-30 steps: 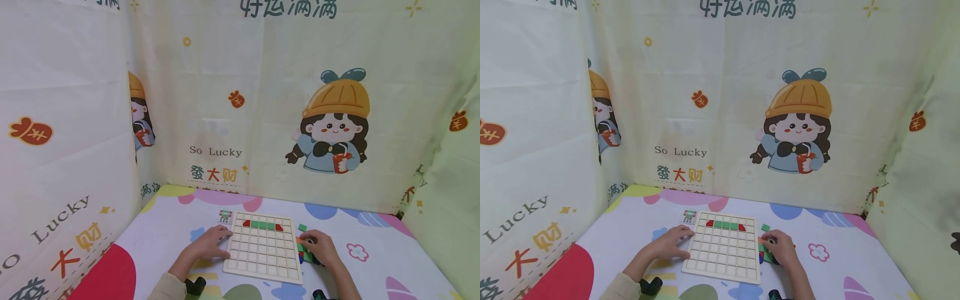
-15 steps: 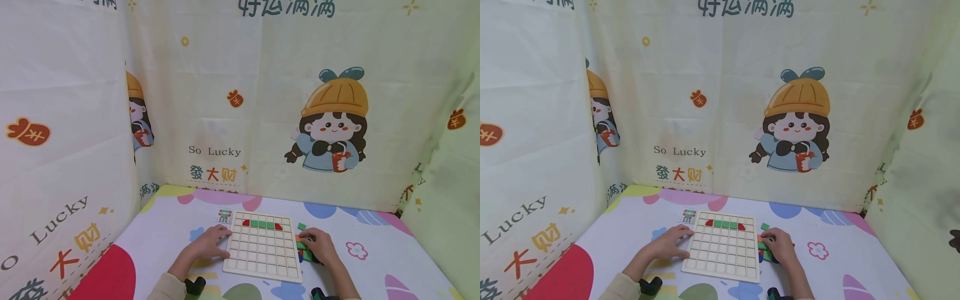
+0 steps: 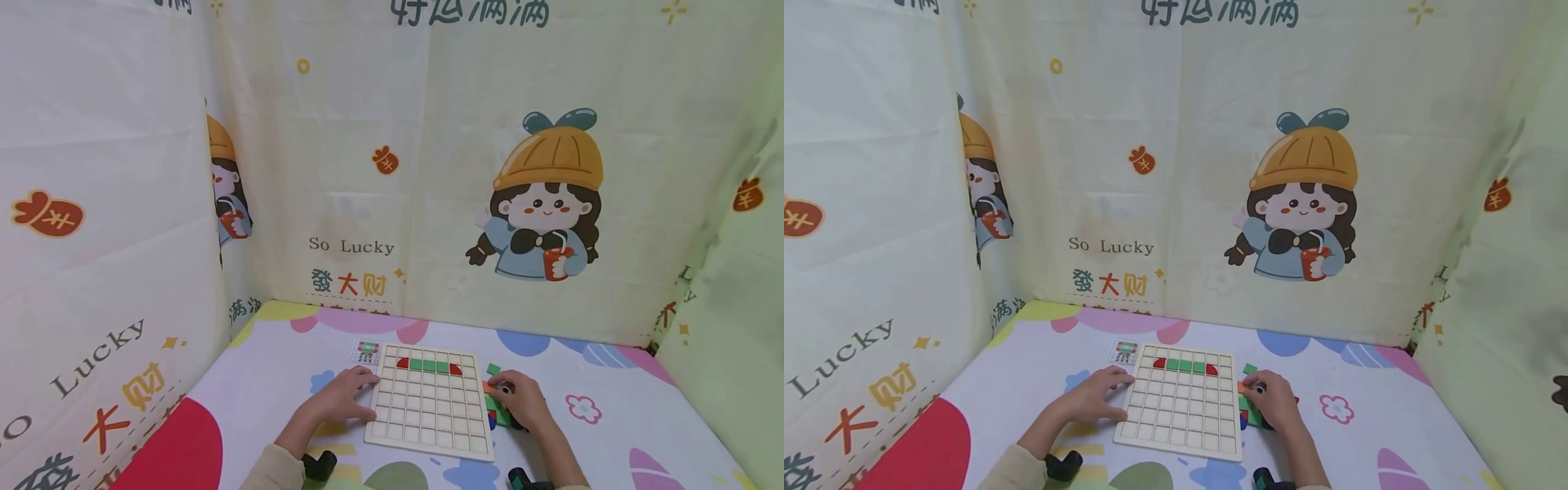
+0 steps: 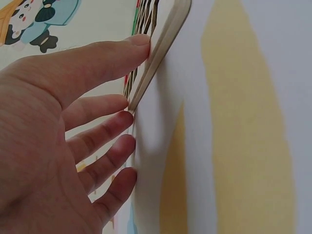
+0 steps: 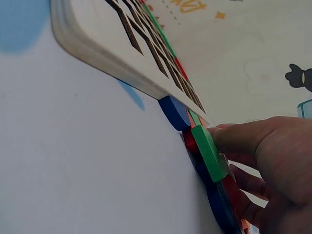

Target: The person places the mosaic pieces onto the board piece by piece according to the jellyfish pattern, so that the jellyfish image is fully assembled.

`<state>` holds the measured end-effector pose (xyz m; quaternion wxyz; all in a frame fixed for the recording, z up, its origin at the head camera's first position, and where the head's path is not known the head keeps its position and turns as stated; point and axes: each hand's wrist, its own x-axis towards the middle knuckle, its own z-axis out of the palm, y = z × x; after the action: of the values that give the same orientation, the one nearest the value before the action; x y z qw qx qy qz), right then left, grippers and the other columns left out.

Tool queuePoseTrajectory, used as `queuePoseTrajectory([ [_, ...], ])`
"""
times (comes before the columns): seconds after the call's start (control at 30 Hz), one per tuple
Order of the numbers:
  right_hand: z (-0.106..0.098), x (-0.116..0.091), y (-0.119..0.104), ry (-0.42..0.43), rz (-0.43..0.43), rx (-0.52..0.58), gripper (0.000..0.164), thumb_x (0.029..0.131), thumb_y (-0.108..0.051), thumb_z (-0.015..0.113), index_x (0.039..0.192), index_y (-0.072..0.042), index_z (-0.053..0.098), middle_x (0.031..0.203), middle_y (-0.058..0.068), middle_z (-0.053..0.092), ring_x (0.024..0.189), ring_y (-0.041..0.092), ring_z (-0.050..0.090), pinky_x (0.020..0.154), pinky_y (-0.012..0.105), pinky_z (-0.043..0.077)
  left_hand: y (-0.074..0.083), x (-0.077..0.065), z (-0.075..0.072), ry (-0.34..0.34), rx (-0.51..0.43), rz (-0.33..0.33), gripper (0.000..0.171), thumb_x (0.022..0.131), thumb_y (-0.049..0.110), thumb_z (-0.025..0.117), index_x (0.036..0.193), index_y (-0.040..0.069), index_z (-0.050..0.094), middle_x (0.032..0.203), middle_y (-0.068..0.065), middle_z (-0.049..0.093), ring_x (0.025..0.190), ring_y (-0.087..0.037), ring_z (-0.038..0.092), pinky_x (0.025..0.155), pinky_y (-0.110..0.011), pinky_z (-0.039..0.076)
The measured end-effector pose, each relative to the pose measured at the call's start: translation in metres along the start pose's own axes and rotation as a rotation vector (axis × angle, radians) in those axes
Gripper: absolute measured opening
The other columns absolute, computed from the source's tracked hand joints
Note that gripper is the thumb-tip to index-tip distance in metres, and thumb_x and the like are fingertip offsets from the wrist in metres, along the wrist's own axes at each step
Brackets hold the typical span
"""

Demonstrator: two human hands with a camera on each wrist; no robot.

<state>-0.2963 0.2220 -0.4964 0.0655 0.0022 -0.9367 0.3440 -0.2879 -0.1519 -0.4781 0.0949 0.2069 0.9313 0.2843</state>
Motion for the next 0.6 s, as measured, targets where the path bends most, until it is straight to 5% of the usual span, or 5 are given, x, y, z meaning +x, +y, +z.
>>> queuePoseTrajectory([
  [0.33,-0.0003,0.0021,-0.0013,0.035,-0.064,-0.108,0.013,0.079,-0.018,0.078,0.092,-0.014,0.075,0.094,0.002,0.071,0.086,0.018,0.055,0.075,0.036,0.048,-0.0009,-0.0006,0.0,0.004,0.015,0.012,0.067,0.077,0.036,0.08,0.135,0.014,0.056,0.142,-0.011,0.046,0.131,-0.034,0.042,0.106,-0.056,0.038],
  [0.6,-0.0023,0.0025,0.0029,0.04,-0.055,-0.094,0.015,0.079,-0.024,0.079,0.09,-0.014,0.075,0.091,0.001,0.07,0.085,0.018,0.056,0.075,0.037,0.05,-0.0028,0.0009,0.0005,-0.001,0.025,0.02,0.066,0.077,0.038,0.079,0.135,0.015,0.056,0.143,-0.01,0.046,0.131,-0.034,0.042,0.106,-0.056,0.039],
])
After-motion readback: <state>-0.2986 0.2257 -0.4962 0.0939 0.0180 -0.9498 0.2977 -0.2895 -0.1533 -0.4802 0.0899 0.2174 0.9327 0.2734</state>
